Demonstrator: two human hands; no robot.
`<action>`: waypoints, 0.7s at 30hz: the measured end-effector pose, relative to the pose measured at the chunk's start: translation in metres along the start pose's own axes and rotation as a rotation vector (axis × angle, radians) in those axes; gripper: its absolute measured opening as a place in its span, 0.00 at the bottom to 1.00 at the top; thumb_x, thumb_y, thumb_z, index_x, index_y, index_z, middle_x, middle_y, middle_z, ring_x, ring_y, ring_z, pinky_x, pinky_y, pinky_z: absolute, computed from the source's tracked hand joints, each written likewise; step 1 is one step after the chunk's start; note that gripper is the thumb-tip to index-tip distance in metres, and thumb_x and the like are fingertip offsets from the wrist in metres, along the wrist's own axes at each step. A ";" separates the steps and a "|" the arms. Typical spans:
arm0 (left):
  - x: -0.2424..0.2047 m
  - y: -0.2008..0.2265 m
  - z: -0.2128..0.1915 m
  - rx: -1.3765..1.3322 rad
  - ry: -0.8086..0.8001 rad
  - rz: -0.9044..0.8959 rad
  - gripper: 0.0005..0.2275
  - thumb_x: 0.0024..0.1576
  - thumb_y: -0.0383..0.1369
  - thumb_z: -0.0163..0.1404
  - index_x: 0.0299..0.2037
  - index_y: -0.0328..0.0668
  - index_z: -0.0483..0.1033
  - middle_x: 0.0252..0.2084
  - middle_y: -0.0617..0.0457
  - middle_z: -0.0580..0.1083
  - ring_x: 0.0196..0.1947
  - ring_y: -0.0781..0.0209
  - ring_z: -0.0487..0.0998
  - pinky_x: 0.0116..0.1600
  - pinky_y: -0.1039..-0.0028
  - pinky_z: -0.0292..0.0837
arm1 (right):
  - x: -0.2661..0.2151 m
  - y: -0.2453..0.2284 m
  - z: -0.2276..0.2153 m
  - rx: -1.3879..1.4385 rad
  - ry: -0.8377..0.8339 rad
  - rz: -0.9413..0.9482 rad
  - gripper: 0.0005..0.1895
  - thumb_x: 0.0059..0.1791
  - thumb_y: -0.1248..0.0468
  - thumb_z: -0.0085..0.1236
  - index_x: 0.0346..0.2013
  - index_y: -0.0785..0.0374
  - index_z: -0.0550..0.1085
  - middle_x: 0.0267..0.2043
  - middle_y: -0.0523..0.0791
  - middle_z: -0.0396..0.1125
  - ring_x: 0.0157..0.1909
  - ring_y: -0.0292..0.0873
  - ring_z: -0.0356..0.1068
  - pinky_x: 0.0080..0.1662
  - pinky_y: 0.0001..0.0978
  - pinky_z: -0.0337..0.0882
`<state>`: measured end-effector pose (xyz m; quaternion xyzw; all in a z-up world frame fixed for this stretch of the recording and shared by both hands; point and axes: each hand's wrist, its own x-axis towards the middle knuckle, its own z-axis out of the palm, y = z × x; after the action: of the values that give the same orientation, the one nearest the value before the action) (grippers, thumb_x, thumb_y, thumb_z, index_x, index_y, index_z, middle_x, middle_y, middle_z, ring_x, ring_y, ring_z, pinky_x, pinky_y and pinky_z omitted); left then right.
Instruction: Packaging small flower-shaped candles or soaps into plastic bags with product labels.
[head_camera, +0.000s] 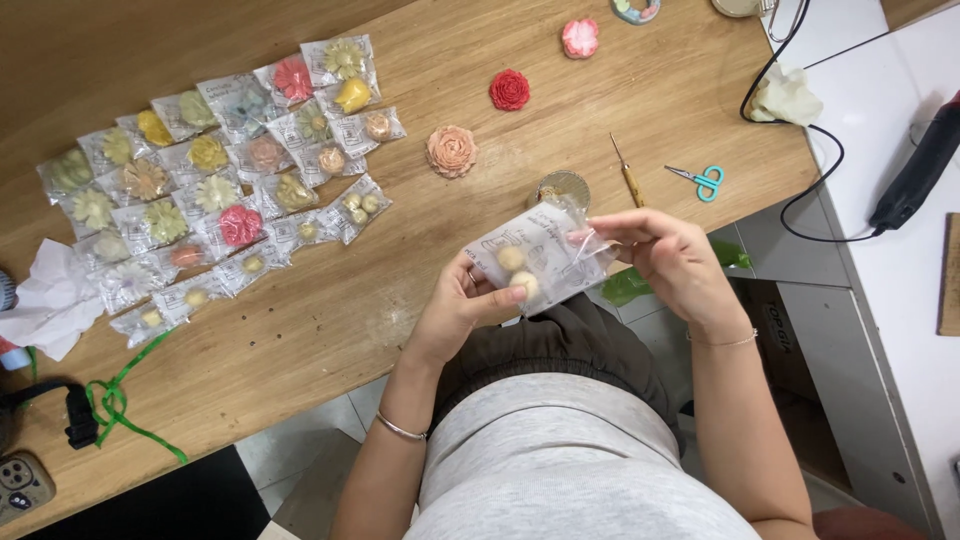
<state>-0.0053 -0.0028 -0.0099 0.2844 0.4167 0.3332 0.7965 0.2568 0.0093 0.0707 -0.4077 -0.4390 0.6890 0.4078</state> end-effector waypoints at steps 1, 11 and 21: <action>0.000 -0.002 -0.002 -0.058 -0.036 0.060 0.29 0.49 0.25 0.64 0.62 0.32 0.67 0.52 0.47 0.78 0.52 0.60 0.80 0.59 0.67 0.77 | -0.001 0.003 0.004 -0.022 0.009 -0.028 0.23 0.49 0.55 0.57 0.52 0.68 0.76 0.54 0.50 0.74 0.57 0.41 0.73 0.57 0.32 0.74; -0.016 0.042 -0.044 0.005 -0.044 0.293 0.34 0.54 0.44 0.62 0.66 0.28 0.65 0.65 0.45 0.74 0.70 0.56 0.72 0.73 0.66 0.62 | 0.003 0.001 0.028 -0.194 0.033 -0.065 0.07 0.46 0.79 0.64 0.33 0.70 0.73 0.44 0.53 0.75 0.48 0.39 0.76 0.48 0.28 0.78; -0.009 0.038 -0.043 0.589 -0.250 0.579 0.16 0.62 0.37 0.58 0.53 0.31 0.82 0.54 0.49 0.81 0.59 0.62 0.78 0.74 0.69 0.62 | 0.002 -0.001 0.069 -0.367 0.053 -0.111 0.07 0.47 0.81 0.61 0.36 0.71 0.74 0.45 0.54 0.76 0.49 0.42 0.77 0.49 0.31 0.79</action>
<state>-0.0571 0.0211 0.0005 0.6429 0.2971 0.3729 0.5994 0.1928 -0.0073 0.0906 -0.4685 -0.5682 0.5628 0.3753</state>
